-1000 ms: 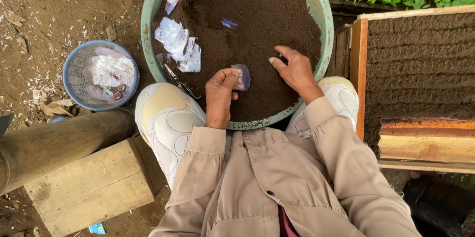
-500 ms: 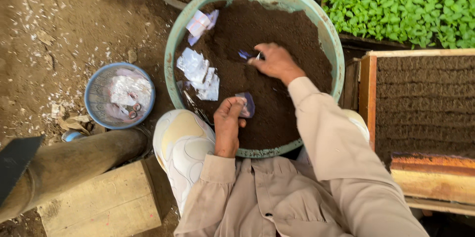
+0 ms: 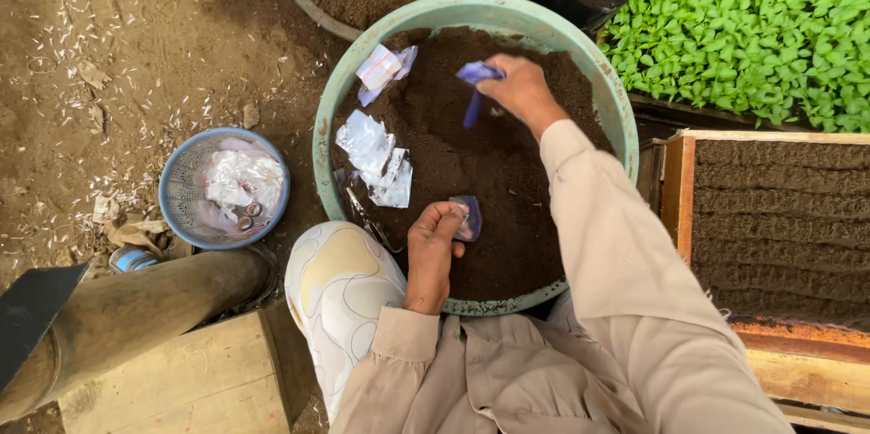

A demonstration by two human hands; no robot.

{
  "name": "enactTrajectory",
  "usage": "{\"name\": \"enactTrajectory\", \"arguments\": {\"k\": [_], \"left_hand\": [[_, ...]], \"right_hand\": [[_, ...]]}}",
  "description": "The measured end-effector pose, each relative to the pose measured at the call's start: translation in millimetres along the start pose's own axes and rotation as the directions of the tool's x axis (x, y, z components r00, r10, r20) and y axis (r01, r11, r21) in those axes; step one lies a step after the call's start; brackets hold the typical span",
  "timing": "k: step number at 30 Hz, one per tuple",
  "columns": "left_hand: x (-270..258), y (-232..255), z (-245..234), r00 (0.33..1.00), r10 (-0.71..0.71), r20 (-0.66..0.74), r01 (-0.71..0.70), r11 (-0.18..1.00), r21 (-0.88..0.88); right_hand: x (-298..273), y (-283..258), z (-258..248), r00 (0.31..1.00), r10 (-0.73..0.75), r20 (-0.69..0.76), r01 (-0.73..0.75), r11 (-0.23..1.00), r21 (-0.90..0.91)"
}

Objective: The person scoops soil from a large basin and fills small plastic pouches one by one. After filling each pouch, they place it into a wooden tray. The process is repeated continuously throughout the clip.

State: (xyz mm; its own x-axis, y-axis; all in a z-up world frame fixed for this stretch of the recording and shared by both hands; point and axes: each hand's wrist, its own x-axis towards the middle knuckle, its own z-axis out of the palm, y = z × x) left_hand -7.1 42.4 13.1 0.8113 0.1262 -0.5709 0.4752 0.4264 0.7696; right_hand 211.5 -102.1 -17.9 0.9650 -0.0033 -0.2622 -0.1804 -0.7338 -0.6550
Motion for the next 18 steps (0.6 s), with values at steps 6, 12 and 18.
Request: {"name": "enactTrajectory", "arguments": {"k": [6,12,18], "left_hand": [[-5.4,6.7,-4.4,1.000,0.020,0.024,-0.021,0.999,0.024],[0.1,-4.7,-7.5,0.995,0.049,0.086,-0.050,0.999,0.016],[-3.9,-3.3,-8.2,0.994,0.078,0.072,-0.081,0.996,0.039]], "right_hand": [[-66.4,-78.1,-76.0,0.968,0.094,0.234,-0.121,0.988,0.101],[-139.3,-13.3,-83.9,0.894,0.128,0.428,0.001,0.957,-0.290],[-144.7,80.5,-18.6,0.983,-0.011,0.183,0.053,0.973,-0.225]]}}
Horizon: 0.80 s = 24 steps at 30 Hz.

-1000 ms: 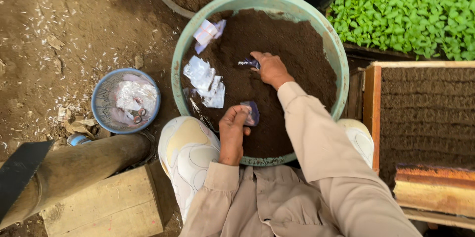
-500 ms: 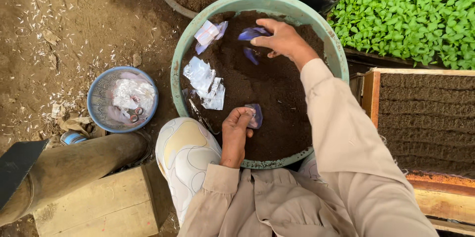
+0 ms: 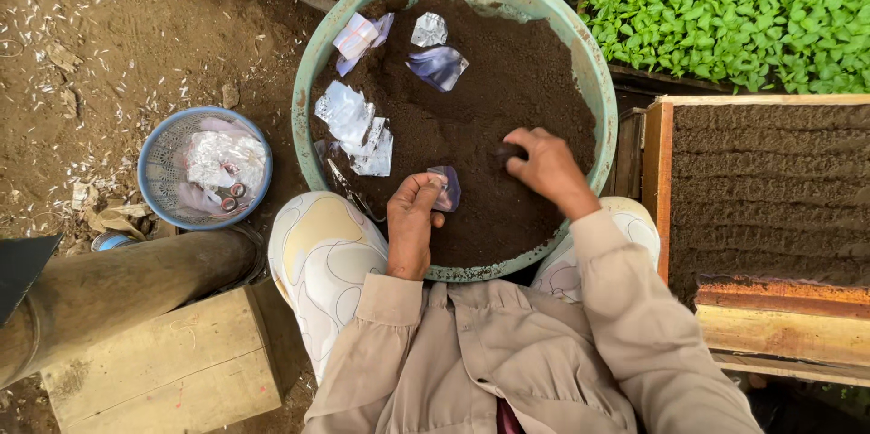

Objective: The person scoops soil from a large basin and fills small plastic pouches one by one. After filling each pouch, they place it into a wooden tray. The process is repeated continuously throughout the clip.

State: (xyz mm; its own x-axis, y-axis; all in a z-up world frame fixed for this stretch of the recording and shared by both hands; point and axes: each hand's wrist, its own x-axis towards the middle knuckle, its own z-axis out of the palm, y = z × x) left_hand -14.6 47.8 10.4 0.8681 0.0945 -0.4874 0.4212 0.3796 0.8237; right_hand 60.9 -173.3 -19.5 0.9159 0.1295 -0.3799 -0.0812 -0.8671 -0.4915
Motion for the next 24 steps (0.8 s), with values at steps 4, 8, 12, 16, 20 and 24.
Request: {"name": "enactTrajectory", "arguments": {"k": [4,8,12,16,20,24], "left_hand": [[2.0,-3.7,-3.0,0.999,0.004,-0.047,-0.006,0.999,-0.034],[5.9,-12.0,-5.0,0.999,0.011,-0.045,-0.012,1.000,-0.027],[6.7,-18.3,-8.1,0.999,0.032,-0.039,-0.033,0.999,-0.028],[2.4,-9.2,-4.4,0.997,0.048,-0.067,-0.051,0.998,-0.044],[-1.9,-5.6,8.0,0.998,0.055,-0.013,-0.055,0.998,-0.026],[-5.6,-8.5,26.2,0.998,0.053,-0.031,-0.052,0.998,0.037]], "right_hand": [[8.4,-2.4,-29.9,0.989,0.107,-0.102,-0.069,0.943,0.327],[-5.9,-62.3,-87.3,0.996,0.070,-0.058,-0.036,0.885,0.464],[5.6,-69.4,-86.0,0.992,-0.028,-0.122,0.087,0.854,0.513],[5.2,-14.5,-48.2,0.965,-0.011,-0.262,0.079,0.965,0.250],[-27.2,22.6,13.8,0.843,0.082,-0.531,-0.009,0.990,0.139],[-46.8,1.7,69.5,0.752,0.031,-0.658,-0.048,0.999,-0.007]]}}
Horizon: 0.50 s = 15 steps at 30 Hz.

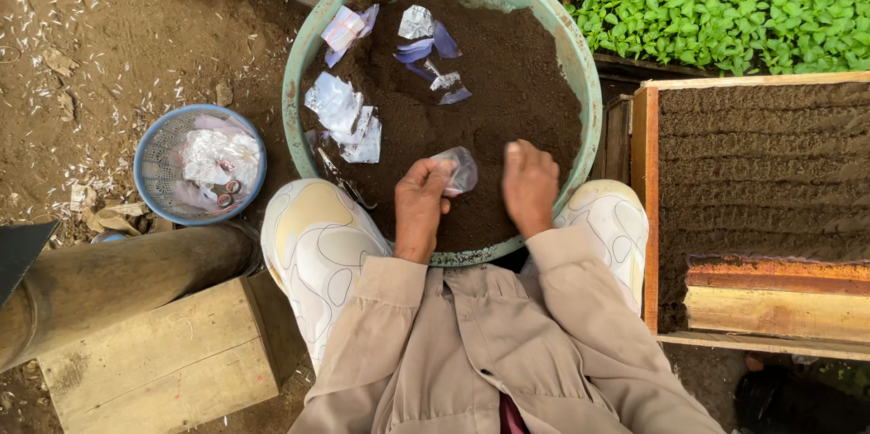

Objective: The person scoops soil from a large basin and fills small plastic pouches one by one. After filling each pouch, they place it into a wooden tray. The process is repeated continuously throughout the clip.

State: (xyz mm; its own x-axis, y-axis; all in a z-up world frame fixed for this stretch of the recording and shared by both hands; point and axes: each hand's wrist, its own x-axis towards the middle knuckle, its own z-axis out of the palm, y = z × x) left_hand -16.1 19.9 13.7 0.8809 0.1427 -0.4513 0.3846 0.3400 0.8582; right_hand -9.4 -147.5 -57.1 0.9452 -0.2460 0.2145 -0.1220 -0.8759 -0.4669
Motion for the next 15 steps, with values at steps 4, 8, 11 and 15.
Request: {"name": "enactTrajectory", "arguments": {"k": [4,8,11,15], "left_hand": [[10.3,-15.7,15.2,0.998,0.058,0.011,-0.059,0.987,0.149],[14.5,-7.3,21.9,0.985,0.118,0.125,-0.166,0.847,0.505],[10.1,5.1,25.4,0.967,0.176,0.184,-0.254,0.701,0.666],[12.9,6.9,33.7,0.939,0.259,0.226,-0.338,0.577,0.744]], "right_hand": [[10.6,-21.8,0.9,0.992,0.046,0.118,-0.070,0.976,0.208],[32.3,20.3,25.4,0.885,0.291,0.364,-0.415,0.848,0.331],[47.3,-0.6,0.2,0.706,0.382,0.597,-0.702,0.267,0.660],[73.3,-68.8,-61.7,0.633,0.221,0.742,-0.645,-0.379,0.663]]}}
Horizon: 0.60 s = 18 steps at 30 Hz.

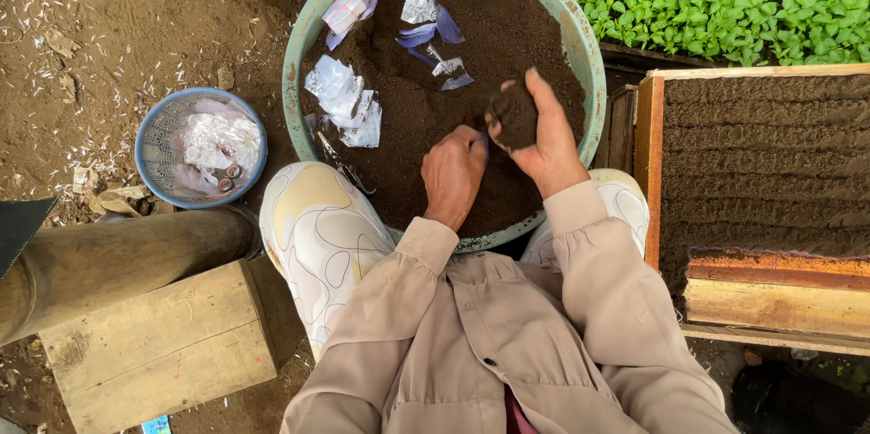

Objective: The person scoops soil from a large basin and fills small plastic pouches one by one. After filling each pouch, they place it into a wooden tray. The process is repeated continuously throughout the clip.

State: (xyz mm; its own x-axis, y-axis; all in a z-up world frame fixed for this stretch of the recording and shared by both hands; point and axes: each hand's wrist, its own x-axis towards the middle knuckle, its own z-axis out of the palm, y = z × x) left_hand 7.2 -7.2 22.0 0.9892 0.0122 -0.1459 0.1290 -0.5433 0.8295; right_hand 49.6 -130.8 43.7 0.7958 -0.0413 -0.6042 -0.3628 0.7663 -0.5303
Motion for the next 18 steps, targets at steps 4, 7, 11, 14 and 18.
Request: {"name": "enactTrajectory", "arguments": {"k": [4,7,11,14,18], "left_hand": [[0.2,8.6,2.9,0.999,0.032,-0.004,-0.031,0.993,0.111],[-0.2,11.7,2.4,0.998,0.063,0.030,-0.066,0.991,0.118],[-3.2,-1.1,6.4,0.999,0.018,0.026,-0.020,0.998,0.057],[-8.9,-9.3,5.2,1.000,-0.002,0.010,0.002,1.000,0.013],[-10.1,-9.1,2.5,0.998,-0.056,0.022,0.058,0.993,-0.103]], "right_hand": [[-4.5,-5.3,25.7,0.988,-0.094,0.119,0.092,0.996,0.016],[-10.2,-7.9,39.4,0.969,-0.202,0.143,0.211,0.976,-0.051],[-3.7,-0.2,32.6,0.955,-0.251,0.160,0.284,0.929,-0.239],[-4.7,7.6,32.4,0.960,-0.228,0.164,0.265,0.930,-0.255],[-13.5,9.1,25.0,0.918,-0.220,0.329,0.344,0.856,-0.386]]}}
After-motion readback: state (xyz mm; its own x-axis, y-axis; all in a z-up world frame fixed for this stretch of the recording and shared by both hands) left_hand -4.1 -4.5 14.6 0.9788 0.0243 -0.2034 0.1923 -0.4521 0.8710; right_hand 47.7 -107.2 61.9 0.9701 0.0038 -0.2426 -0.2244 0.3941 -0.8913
